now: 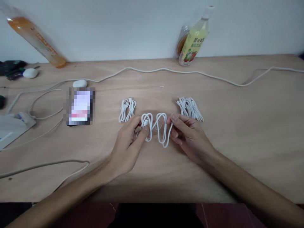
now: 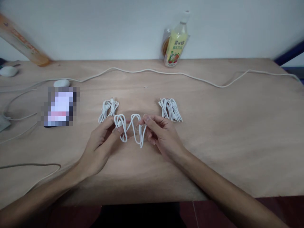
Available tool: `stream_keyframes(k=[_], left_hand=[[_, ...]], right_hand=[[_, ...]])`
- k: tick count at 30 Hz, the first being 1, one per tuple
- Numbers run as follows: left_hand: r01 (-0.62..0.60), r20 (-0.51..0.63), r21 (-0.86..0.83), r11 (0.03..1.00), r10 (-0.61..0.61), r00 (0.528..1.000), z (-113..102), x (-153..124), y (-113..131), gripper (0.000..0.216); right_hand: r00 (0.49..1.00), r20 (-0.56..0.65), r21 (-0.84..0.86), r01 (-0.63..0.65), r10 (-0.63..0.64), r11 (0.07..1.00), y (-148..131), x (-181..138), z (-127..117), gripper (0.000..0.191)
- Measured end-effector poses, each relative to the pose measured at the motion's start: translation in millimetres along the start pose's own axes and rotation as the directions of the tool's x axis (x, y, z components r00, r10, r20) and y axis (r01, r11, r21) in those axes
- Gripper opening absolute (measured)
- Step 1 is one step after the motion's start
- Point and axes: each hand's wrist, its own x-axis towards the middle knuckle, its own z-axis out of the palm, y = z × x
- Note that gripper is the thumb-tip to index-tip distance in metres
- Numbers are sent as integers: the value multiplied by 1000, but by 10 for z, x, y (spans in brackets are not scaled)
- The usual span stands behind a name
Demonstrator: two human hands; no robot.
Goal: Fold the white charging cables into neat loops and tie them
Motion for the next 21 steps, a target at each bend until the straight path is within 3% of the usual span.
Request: stream_keyframes(k=[10,21], left_hand=[[78,28,70,995,-80,996,6,-44,54,27],[1,99,85,996,-10,995,-10,13,4,38]], right_hand=[[1000,0,29,-26,26,999,0,-8,6,41],[998,45,5,-38,38,999,5,-9,-3,43]])
